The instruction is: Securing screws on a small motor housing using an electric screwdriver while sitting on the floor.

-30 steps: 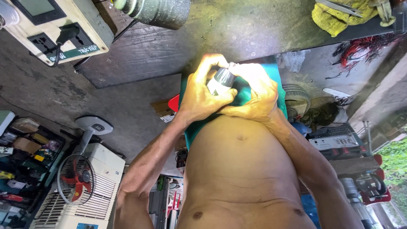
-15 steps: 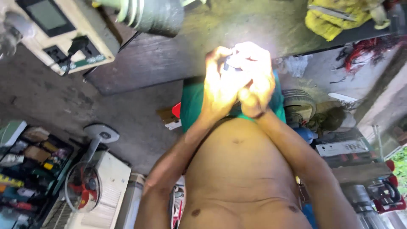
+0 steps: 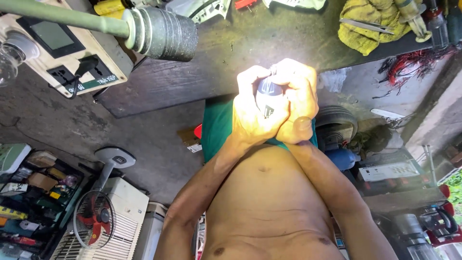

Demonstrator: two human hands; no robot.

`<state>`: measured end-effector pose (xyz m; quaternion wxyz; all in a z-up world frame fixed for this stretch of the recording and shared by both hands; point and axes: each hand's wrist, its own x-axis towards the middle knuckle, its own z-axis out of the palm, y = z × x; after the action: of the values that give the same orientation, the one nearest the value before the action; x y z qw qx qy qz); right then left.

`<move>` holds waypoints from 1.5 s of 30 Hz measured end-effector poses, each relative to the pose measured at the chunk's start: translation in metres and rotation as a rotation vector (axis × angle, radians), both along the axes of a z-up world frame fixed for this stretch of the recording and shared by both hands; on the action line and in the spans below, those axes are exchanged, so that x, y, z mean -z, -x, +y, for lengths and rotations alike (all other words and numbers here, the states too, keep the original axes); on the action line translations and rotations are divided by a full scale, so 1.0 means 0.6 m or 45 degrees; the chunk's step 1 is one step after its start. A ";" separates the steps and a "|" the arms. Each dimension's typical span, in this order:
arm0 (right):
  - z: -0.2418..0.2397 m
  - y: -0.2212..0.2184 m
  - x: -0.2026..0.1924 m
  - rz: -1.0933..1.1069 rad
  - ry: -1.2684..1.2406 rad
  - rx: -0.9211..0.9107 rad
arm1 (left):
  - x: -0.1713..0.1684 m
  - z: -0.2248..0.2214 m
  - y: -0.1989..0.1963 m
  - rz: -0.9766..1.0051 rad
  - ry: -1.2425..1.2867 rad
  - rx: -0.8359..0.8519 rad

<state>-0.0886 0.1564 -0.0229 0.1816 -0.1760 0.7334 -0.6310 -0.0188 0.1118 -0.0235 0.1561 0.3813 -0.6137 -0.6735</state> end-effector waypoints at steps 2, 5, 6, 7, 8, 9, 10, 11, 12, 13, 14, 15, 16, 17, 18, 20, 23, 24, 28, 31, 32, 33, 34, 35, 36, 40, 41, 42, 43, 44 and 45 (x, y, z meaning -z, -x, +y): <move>0.002 -0.004 0.006 -0.022 0.022 0.019 | -0.024 -0.014 0.011 -0.028 -0.020 0.015; 0.003 -0.005 0.022 -0.055 0.060 0.039 | -0.019 -0.017 0.015 -0.036 -0.044 0.019; 0.004 -0.006 0.029 -0.066 0.073 0.045 | -0.010 -0.014 0.013 -0.017 -0.052 0.012; 0.010 -0.009 0.045 -0.077 0.083 0.056 | -0.017 -0.022 0.017 -0.019 -0.052 0.015; 0.017 -0.012 0.062 -0.088 0.094 0.066 | -0.024 -0.028 0.021 -0.007 0.024 0.047; 0.025 -0.015 0.078 -0.100 0.104 0.077 | -0.031 -0.034 0.025 0.004 0.099 0.079; 0.063 -0.027 0.137 -0.113 0.113 0.087 | -0.035 -0.037 0.027 0.001 0.097 0.082; 0.104 -0.043 0.191 -0.126 0.125 0.098 | -0.040 -0.041 0.029 -0.023 0.113 0.110; 0.149 -0.060 0.240 -0.139 0.137 0.108 | -0.045 -0.045 0.031 -0.046 0.130 0.139; 0.156 -0.062 0.244 -0.149 0.150 0.123 | -0.030 -0.038 0.024 -0.047 0.131 0.146; 0.162 -0.064 0.248 -0.158 0.162 0.138 | -0.016 -0.030 0.017 -0.075 0.056 0.097; 0.169 -0.065 0.251 -0.163 0.173 0.158 | -0.002 -0.024 0.011 -0.100 -0.019 0.052; 0.119 -0.049 0.202 -0.168 0.185 0.178 | -0.013 -0.035 0.013 -0.096 -0.020 0.065; 0.073 -0.032 0.147 -0.173 0.201 0.185 | -0.024 -0.045 0.015 -0.112 -0.076 0.191; 0.033 -0.018 0.086 -0.178 0.217 0.192 | -0.036 -0.056 0.017 -0.129 -0.131 0.317; 0.011 -0.009 0.050 -0.192 0.247 0.214 | -0.018 -0.051 0.016 0.102 -0.219 0.253; -0.004 0.002 0.020 -0.211 0.289 0.251 | 0.017 -0.036 0.020 0.385 -0.181 0.157; -0.007 0.003 0.015 -0.216 0.301 0.268 | 0.031 -0.029 0.022 0.439 -0.054 0.128; -0.013 0.005 0.012 -0.262 0.361 0.302 | 0.018 -0.043 0.034 0.500 0.075 0.222; -0.012 0.005 0.010 -0.288 0.395 0.341 | 0.011 -0.043 0.032 0.515 0.057 0.232; -0.013 0.006 0.011 -0.296 0.409 0.353 | 0.011 -0.039 0.033 0.513 0.022 0.201; -0.014 0.006 0.011 -0.305 0.425 0.365 | 0.010 -0.036 0.032 0.510 -0.013 0.170; -0.015 0.006 0.011 -0.313 0.441 0.376 | 0.016 -0.032 0.030 0.510 -0.011 0.176; -0.016 0.006 0.012 -0.324 0.456 0.386 | 0.022 -0.027 0.027 0.522 -0.013 0.133; -0.016 0.006 0.012 -0.335 0.470 0.396 | 0.028 -0.022 0.025 0.533 -0.015 0.090; -0.017 0.008 0.011 -0.355 0.509 0.438 | 0.019 -0.015 0.028 0.450 0.015 0.052; -0.017 0.007 0.008 -0.340 0.466 0.420 | 0.017 -0.012 0.025 0.428 -0.014 0.009; -0.016 0.006 0.006 -0.325 0.423 0.402 | 0.016 -0.008 0.022 0.406 -0.044 -0.034; -0.015 0.009 0.004 -0.326 0.421 0.406 | 0.018 -0.006 0.022 0.404 -0.046 -0.031; -0.015 0.011 0.003 -0.289 0.341 0.381 | 0.021 -0.003 0.023 0.428 -0.062 -0.056; -0.014 0.012 0.000 -0.256 0.260 0.355 | 0.022 0.000 0.022 0.448 -0.079 -0.083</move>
<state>-0.0957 0.1482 -0.0229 0.1459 -0.0265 0.6610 -0.7356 -0.0317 0.1118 -0.0365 0.2711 0.2818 -0.5431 -0.7430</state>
